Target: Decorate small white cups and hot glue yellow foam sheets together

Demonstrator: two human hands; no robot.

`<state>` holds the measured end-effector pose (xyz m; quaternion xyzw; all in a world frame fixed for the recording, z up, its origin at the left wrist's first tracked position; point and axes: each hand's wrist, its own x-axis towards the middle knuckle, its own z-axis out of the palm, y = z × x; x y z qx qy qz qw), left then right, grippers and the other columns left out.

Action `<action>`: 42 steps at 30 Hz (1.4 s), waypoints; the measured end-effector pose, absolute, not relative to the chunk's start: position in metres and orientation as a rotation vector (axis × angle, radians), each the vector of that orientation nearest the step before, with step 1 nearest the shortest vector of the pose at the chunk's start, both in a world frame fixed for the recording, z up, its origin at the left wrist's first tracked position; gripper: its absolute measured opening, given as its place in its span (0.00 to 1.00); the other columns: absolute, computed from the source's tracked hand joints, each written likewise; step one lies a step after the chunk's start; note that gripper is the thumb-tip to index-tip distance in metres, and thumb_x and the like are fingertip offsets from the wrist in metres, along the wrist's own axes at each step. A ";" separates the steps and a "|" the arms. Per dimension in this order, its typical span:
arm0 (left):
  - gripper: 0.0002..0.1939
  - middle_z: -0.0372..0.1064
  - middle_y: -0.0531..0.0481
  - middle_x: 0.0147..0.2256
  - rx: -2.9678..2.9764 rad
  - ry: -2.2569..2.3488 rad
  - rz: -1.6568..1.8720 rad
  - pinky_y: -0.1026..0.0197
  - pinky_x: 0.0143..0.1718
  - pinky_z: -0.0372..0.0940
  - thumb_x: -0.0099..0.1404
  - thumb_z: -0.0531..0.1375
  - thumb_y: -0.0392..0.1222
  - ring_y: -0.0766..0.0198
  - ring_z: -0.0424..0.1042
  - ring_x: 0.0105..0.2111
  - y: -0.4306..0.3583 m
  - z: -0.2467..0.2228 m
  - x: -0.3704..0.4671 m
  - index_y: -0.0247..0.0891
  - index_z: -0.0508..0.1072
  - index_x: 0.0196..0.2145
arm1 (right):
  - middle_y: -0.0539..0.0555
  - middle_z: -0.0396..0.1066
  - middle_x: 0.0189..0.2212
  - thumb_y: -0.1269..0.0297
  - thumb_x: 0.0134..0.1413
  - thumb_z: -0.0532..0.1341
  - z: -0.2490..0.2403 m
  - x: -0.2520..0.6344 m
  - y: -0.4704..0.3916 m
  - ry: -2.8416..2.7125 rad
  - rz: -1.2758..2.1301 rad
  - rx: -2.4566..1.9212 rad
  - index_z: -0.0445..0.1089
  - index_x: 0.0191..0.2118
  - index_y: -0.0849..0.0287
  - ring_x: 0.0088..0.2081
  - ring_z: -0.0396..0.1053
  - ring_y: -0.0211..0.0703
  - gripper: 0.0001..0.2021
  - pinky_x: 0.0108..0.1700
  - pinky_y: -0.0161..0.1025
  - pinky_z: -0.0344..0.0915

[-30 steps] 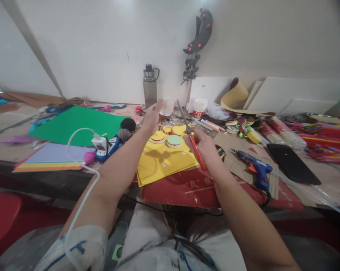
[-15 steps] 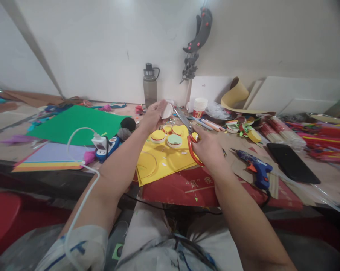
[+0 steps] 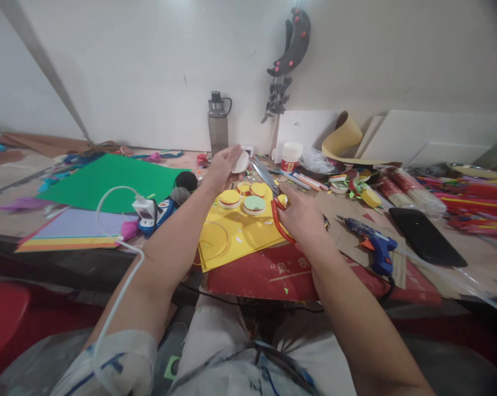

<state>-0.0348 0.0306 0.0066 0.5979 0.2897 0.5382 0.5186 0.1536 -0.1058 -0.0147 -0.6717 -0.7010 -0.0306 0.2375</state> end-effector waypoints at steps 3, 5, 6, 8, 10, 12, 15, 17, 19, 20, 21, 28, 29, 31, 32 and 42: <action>0.28 0.74 0.49 0.25 1.430 0.703 1.293 0.67 0.15 0.50 0.67 0.61 0.68 0.71 0.66 0.16 0.031 0.007 -0.036 0.36 0.72 0.36 | 0.64 0.80 0.43 0.61 0.65 0.57 -0.015 0.153 -0.106 -1.928 -0.088 -1.848 0.72 0.62 0.58 0.43 0.75 0.54 0.23 0.43 0.42 0.63; 0.28 0.73 0.50 0.24 1.422 0.706 1.296 0.67 0.14 0.50 0.67 0.61 0.68 0.71 0.66 0.15 0.030 0.007 -0.035 0.37 0.72 0.35 | 0.63 0.80 0.43 0.61 0.65 0.56 -0.014 0.153 -0.106 -1.928 -0.095 -1.859 0.72 0.62 0.58 0.42 0.75 0.54 0.22 0.42 0.42 0.62; 0.27 0.72 0.51 0.23 1.419 0.699 1.296 0.68 0.14 0.50 0.67 0.61 0.68 0.72 0.65 0.15 0.030 0.008 -0.035 0.37 0.71 0.35 | 0.63 0.80 0.42 0.61 0.65 0.56 -0.013 0.152 -0.107 -1.928 -0.099 -1.864 0.73 0.61 0.58 0.42 0.75 0.54 0.22 0.42 0.42 0.62; 0.26 0.71 0.51 0.23 1.417 0.659 1.292 0.68 0.13 0.49 0.68 0.61 0.66 0.72 0.64 0.15 0.030 0.008 -0.035 0.38 0.71 0.34 | 0.63 0.80 0.42 0.62 0.65 0.56 -0.012 0.152 -0.108 -1.930 -0.103 -1.869 0.73 0.60 0.57 0.42 0.75 0.54 0.21 0.42 0.41 0.62; 0.24 0.71 0.51 0.22 1.413 0.620 1.278 0.68 0.12 0.47 0.70 0.61 0.64 0.73 0.63 0.14 0.030 0.007 -0.035 0.38 0.70 0.32 | 0.63 0.80 0.42 0.64 0.65 0.57 -0.011 0.151 -0.108 -1.932 -0.110 -1.873 0.74 0.60 0.58 0.43 0.75 0.54 0.21 0.42 0.41 0.62; 0.24 0.70 0.51 0.22 1.412 0.629 1.269 0.68 0.12 0.45 0.71 0.60 0.62 0.73 0.62 0.14 0.032 0.007 -0.035 0.38 0.70 0.31 | 0.63 0.80 0.42 0.64 0.64 0.57 -0.011 0.150 -0.109 -1.930 -0.125 -1.879 0.73 0.61 0.58 0.42 0.75 0.54 0.21 0.42 0.41 0.62; 0.25 0.71 0.51 0.21 1.425 0.695 1.275 0.68 0.12 0.46 0.70 0.60 0.64 0.72 0.63 0.14 0.034 0.006 -0.035 0.38 0.71 0.31 | 0.63 0.80 0.42 0.65 0.64 0.57 -0.012 0.150 -0.109 -1.927 -0.142 -1.886 0.73 0.61 0.58 0.43 0.76 0.55 0.22 0.42 0.42 0.63; 0.26 0.71 0.51 0.22 1.431 0.709 1.282 0.68 0.13 0.48 0.69 0.61 0.66 0.72 0.63 0.14 0.034 0.006 -0.036 0.37 0.71 0.32 | 0.64 0.80 0.43 0.65 0.64 0.57 -0.011 0.150 -0.109 -1.931 -0.135 -1.893 0.72 0.62 0.58 0.44 0.76 0.55 0.23 0.43 0.42 0.63; 0.26 0.71 0.51 0.21 1.429 0.710 1.287 0.67 0.13 0.48 0.69 0.61 0.66 0.72 0.63 0.14 0.034 0.007 -0.035 0.38 0.72 0.32 | 0.64 0.80 0.43 0.65 0.64 0.57 -0.010 0.149 -0.109 -1.935 -0.125 -1.900 0.72 0.62 0.58 0.44 0.76 0.56 0.23 0.43 0.42 0.63; 0.26 0.70 0.51 0.21 1.426 0.713 1.289 0.67 0.13 0.48 0.69 0.61 0.66 0.72 0.63 0.13 0.034 0.007 -0.035 0.38 0.72 0.32 | 0.64 0.80 0.43 0.65 0.64 0.57 -0.010 0.149 -0.109 -1.938 -0.121 -1.902 0.72 0.63 0.58 0.44 0.76 0.56 0.23 0.43 0.42 0.63; 0.26 0.70 0.51 0.21 1.425 0.715 1.289 0.67 0.13 0.48 0.69 0.61 0.66 0.72 0.63 0.13 0.033 0.008 -0.035 0.38 0.71 0.32 | 0.64 0.80 0.43 0.65 0.65 0.57 -0.010 0.149 -0.109 -1.940 -0.117 -1.902 0.72 0.62 0.58 0.44 0.76 0.56 0.23 0.43 0.42 0.63; 0.26 0.70 0.51 0.20 1.451 0.680 1.290 0.68 0.11 0.44 0.67 0.63 0.65 0.73 0.62 0.13 0.032 0.007 -0.034 0.38 0.69 0.29 | 0.63 0.81 0.43 0.63 0.65 0.57 -0.010 0.150 -0.109 -1.939 -0.108 -1.885 0.73 0.61 0.57 0.43 0.76 0.54 0.21 0.42 0.41 0.63; 0.26 0.71 0.51 0.21 1.459 0.677 1.299 0.68 0.11 0.45 0.66 0.64 0.65 0.72 0.62 0.13 0.033 0.006 -0.035 0.38 0.70 0.29 | 0.63 0.81 0.43 0.64 0.65 0.56 -0.010 0.150 -0.109 -1.936 -0.108 -1.887 0.73 0.61 0.58 0.44 0.76 0.54 0.21 0.42 0.42 0.63; 0.26 0.72 0.50 0.21 1.471 0.661 1.327 0.68 0.12 0.48 0.64 0.65 0.66 0.72 0.63 0.14 0.034 0.004 -0.035 0.38 0.71 0.30 | 0.63 0.81 0.44 0.64 0.65 0.56 -0.010 0.149 -0.110 -1.932 -0.102 -1.893 0.73 0.61 0.58 0.44 0.76 0.55 0.21 0.42 0.42 0.63; 0.26 0.72 0.50 0.21 1.473 0.654 1.345 0.68 0.12 0.50 0.64 0.66 0.66 0.72 0.64 0.14 0.034 0.003 -0.036 0.38 0.71 0.30 | 0.63 0.81 0.44 0.64 0.66 0.57 -0.009 0.149 -0.110 -1.934 -0.094 -1.894 0.72 0.61 0.58 0.44 0.76 0.55 0.21 0.42 0.42 0.63; 0.27 0.71 0.51 0.21 1.460 0.689 1.349 0.68 0.12 0.50 0.65 0.64 0.67 0.73 0.61 0.13 0.034 0.004 -0.035 0.38 0.72 0.30 | 0.63 0.81 0.42 0.63 0.65 0.57 -0.009 0.149 -0.110 -1.948 -0.095 -1.895 0.73 0.60 0.58 0.42 0.76 0.54 0.21 0.41 0.42 0.63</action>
